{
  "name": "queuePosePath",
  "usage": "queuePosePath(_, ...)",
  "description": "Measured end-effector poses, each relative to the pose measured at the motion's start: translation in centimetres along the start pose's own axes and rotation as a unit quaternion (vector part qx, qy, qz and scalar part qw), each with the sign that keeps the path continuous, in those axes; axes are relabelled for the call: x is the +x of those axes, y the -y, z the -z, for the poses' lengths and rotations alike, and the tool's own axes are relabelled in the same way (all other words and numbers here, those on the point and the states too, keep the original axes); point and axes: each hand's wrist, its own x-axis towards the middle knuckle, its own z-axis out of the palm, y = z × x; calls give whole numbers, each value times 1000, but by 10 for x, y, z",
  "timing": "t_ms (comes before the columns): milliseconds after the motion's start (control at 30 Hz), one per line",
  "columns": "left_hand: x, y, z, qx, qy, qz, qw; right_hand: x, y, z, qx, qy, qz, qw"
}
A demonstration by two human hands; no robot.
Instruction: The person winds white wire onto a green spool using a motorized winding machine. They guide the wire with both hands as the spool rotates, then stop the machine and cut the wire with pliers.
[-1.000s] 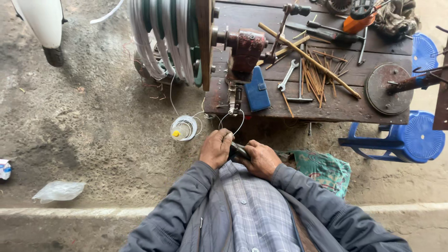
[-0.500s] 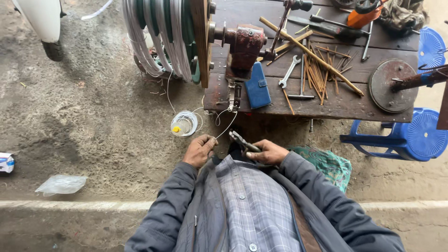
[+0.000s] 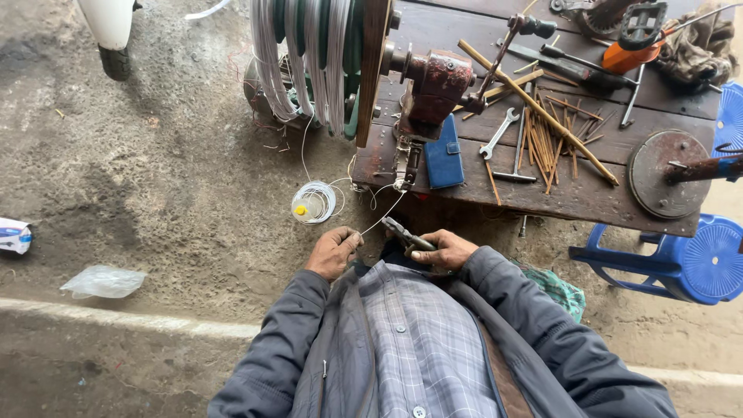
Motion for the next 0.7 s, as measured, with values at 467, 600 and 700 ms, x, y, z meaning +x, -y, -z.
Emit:
queuePosePath(467, -4, 4, 5, 109, 2, -37, 993, 19, 22, 5, 9, -54, -31, 998)
queuePosePath(600, -23, -13, -16, 325, -68, -173, 927, 19, 35, -5, -232, -178, 84, 953)
queuePosePath(700, -31, -16, -28, 380, -93, -224, 893, 17, 40, -1, -320, -172, 83, 928)
